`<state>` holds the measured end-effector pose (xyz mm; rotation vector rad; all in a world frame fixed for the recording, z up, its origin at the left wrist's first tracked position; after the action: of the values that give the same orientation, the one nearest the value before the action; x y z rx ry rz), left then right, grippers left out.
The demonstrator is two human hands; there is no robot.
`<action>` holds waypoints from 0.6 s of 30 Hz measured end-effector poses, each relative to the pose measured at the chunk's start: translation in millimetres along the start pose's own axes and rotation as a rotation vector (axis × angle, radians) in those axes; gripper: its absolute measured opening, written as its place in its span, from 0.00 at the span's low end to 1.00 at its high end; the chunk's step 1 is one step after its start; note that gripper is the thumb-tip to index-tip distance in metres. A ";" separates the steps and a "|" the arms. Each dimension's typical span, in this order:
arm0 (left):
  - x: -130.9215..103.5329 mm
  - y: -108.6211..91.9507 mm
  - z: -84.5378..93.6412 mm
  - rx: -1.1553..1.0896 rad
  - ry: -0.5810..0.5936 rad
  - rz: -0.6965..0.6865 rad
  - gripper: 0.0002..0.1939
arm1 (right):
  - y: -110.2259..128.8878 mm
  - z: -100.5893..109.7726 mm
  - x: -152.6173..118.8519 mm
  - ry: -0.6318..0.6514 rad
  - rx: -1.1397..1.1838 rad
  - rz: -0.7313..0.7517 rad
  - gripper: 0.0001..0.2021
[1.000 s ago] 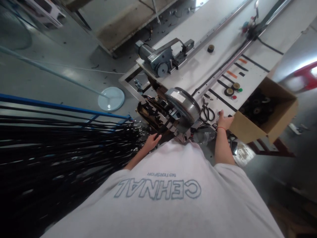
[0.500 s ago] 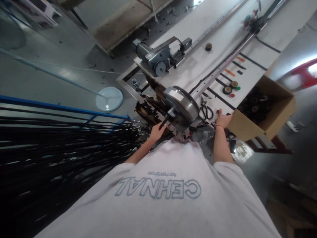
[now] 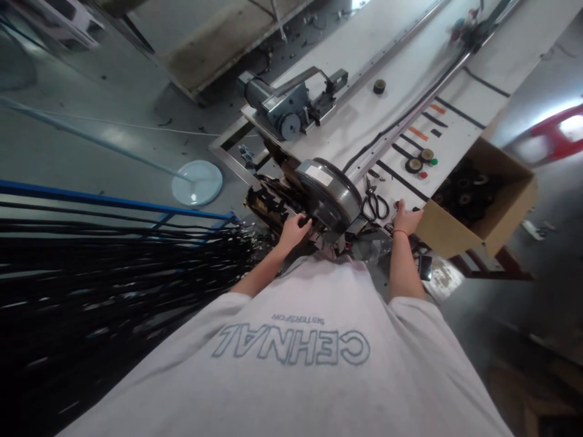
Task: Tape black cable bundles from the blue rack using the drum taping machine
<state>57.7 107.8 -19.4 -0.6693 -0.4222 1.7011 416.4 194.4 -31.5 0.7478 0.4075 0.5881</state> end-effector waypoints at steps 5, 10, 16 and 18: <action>-22.6 14.8 -10.9 0.064 0.083 0.031 0.12 | -4.8 9.3 -1.5 -0.005 -0.002 -0.047 0.32; -26.9 55.7 -33.1 0.153 0.236 0.148 0.14 | -20.6 -3.4 15.9 -0.010 0.010 -0.072 0.35; -59.9 87.5 -35.6 0.153 0.382 0.269 0.14 | -13.8 -0.9 13.9 -0.011 -0.028 -0.088 0.41; -68.4 89.6 -35.7 0.147 0.388 0.281 0.15 | -9.8 1.1 10.9 -0.014 -0.041 -0.095 0.40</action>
<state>21.5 17.8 -87.0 -0.9588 0.0742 1.7895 428.7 195.0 -39.4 0.6891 0.4145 0.5008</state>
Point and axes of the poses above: each hand's wrist, its own x-axis towards the middle knuckle, its own z-axis out of the back of the hand, y = z × x, the point moved 2 cm from there along x, towards the middle knuckle, and after that the axes turned 11 degrees about x, right-handed, at the moved point
